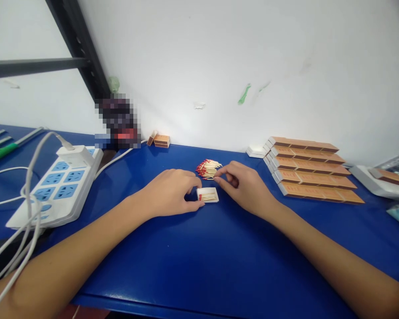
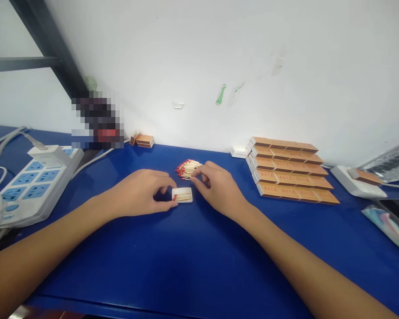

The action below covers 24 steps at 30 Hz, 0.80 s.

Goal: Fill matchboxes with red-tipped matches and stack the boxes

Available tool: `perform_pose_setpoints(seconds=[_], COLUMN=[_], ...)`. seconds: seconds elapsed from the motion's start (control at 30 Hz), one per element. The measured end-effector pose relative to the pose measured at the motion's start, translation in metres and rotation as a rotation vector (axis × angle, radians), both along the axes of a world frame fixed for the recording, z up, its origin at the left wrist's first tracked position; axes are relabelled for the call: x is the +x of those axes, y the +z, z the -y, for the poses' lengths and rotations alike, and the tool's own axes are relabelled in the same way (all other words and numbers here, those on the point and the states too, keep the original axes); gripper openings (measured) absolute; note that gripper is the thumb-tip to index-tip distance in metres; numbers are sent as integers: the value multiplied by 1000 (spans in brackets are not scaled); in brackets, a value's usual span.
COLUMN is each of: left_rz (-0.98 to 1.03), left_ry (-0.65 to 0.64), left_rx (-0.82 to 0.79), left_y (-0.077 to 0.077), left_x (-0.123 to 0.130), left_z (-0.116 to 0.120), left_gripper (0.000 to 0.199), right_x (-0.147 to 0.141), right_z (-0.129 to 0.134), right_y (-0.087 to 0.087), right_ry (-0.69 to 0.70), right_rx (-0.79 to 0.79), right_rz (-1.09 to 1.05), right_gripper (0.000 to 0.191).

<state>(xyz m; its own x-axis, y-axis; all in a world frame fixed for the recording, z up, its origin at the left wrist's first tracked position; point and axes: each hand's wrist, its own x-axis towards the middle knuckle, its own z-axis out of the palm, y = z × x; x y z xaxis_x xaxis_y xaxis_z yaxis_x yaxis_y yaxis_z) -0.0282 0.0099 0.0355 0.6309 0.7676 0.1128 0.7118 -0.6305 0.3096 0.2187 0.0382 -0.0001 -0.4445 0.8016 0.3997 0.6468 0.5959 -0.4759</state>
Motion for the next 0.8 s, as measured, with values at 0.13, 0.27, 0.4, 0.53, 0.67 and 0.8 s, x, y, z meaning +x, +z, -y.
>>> perform_pose_setpoints(seconds=[0.13,0.27,0.4,0.53,0.67,0.8], left_rz=[-3,2,-6,-10,-6,-7], left_ry=[0,-5,-5,4,-4,0], left_rx=[4,12,11,7,16,22], left_y=[0,0,0,1,1,1], left_x=[0,0,0,1,0,0], left_z=[0,1,1,1,1,1], left_gripper=[25,26,24,25,24,24], right_x=[4,4,3,3,7,12], right_z=[-8,-9,-10,-11,-9,-8], right_y=[-8,-10,-11,-11,-9,-6], right_ry=[-21,5,16,31,32,10], right_rx=[-53,-65,-52,-48,-34,-25], right_rz=[119,123,120,163,190,228], right_gripper=[12,12,7,9,7,11])
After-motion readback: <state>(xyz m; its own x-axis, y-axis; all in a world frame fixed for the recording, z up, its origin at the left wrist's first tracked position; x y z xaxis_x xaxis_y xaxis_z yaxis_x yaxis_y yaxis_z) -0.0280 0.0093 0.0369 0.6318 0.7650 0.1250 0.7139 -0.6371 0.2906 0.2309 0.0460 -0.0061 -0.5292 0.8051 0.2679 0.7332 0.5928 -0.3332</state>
